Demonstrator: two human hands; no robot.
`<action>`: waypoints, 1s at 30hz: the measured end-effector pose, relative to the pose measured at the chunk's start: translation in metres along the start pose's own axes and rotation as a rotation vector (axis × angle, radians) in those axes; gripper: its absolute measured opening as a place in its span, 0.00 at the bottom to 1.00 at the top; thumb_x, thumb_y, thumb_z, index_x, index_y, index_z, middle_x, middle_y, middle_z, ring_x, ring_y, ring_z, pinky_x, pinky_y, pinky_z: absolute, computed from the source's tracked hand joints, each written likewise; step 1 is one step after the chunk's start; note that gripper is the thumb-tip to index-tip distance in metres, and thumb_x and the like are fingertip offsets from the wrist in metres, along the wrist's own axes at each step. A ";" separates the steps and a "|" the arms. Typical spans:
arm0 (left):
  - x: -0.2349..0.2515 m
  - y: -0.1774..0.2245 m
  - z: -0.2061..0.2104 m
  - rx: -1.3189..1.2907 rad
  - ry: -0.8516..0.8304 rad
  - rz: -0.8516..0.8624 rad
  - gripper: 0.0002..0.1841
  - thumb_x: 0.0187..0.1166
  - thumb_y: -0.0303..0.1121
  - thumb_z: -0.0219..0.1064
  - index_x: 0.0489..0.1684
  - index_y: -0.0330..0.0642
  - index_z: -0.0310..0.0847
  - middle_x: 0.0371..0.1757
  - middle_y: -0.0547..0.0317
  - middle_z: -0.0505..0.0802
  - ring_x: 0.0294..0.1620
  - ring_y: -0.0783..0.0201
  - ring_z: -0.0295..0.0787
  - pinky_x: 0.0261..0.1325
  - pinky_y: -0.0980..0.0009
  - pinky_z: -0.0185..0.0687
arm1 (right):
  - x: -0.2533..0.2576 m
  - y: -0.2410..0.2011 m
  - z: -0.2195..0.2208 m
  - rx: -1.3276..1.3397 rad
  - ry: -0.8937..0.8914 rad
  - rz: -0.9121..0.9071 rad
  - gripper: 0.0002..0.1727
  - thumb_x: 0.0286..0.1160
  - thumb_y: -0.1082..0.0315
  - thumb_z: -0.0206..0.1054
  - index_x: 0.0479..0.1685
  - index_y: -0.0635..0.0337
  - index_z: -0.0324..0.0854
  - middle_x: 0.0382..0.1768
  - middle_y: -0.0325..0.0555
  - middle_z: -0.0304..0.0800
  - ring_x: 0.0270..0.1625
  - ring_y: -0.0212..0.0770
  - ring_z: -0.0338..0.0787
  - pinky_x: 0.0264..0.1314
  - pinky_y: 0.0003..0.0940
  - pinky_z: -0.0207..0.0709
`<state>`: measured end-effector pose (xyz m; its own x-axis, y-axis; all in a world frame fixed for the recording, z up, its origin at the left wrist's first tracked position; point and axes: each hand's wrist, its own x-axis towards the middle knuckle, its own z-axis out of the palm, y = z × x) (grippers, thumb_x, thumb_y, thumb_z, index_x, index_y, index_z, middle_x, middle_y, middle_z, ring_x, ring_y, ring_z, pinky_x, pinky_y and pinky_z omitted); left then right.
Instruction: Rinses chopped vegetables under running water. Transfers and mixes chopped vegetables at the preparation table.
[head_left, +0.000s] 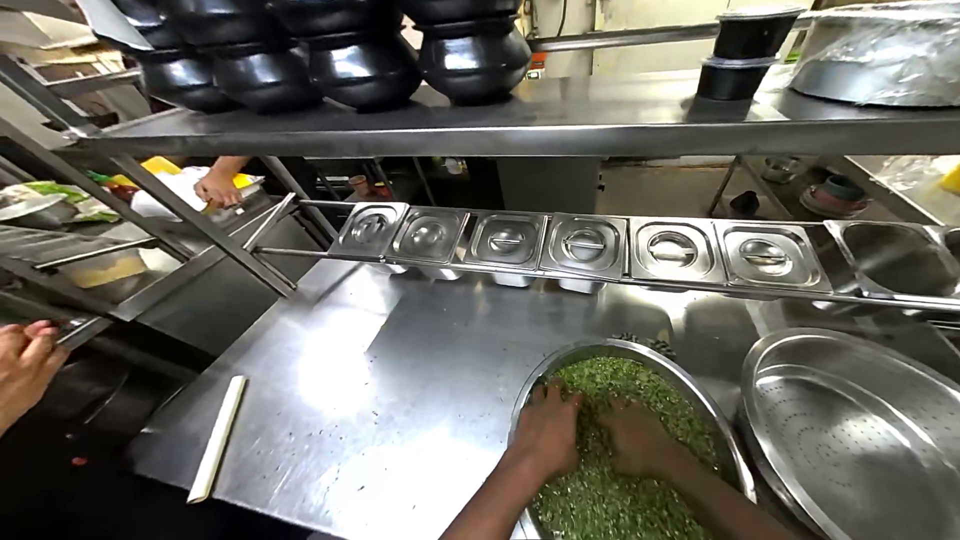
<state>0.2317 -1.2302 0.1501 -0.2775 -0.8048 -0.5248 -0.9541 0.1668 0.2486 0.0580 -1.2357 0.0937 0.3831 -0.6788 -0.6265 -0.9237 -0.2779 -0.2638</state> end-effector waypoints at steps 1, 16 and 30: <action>0.005 0.000 0.002 0.000 -0.009 0.021 0.47 0.58 0.32 0.80 0.88 0.58 0.65 0.93 0.45 0.58 0.89 0.30 0.52 0.70 0.28 0.74 | -0.005 -0.003 -0.001 -0.013 -0.021 -0.039 0.42 0.62 0.56 0.79 0.84 0.49 0.72 0.90 0.67 0.55 0.88 0.79 0.54 0.73 0.82 0.64; 0.067 0.015 0.025 0.043 -0.136 0.026 0.39 0.70 0.37 0.73 0.87 0.51 0.66 0.83 0.37 0.74 0.77 0.34 0.76 0.69 0.30 0.76 | -0.054 0.012 0.028 0.094 0.008 -0.029 0.42 0.59 0.60 0.81 0.82 0.36 0.74 0.92 0.63 0.51 0.88 0.78 0.56 0.71 0.83 0.65; -0.019 0.010 0.031 0.084 -0.167 0.106 0.41 0.59 0.44 0.81 0.81 0.59 0.73 0.92 0.45 0.60 0.90 0.27 0.46 0.69 0.22 0.69 | -0.088 -0.009 0.038 0.004 -0.003 -0.139 0.40 0.58 0.61 0.81 0.79 0.28 0.77 0.94 0.56 0.49 0.90 0.80 0.45 0.72 0.91 0.51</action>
<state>0.2237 -1.1955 0.1371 -0.3847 -0.6759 -0.6286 -0.9228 0.2983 0.2441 0.0331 -1.1478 0.1233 0.5071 -0.6321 -0.5860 -0.8619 -0.3663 -0.3507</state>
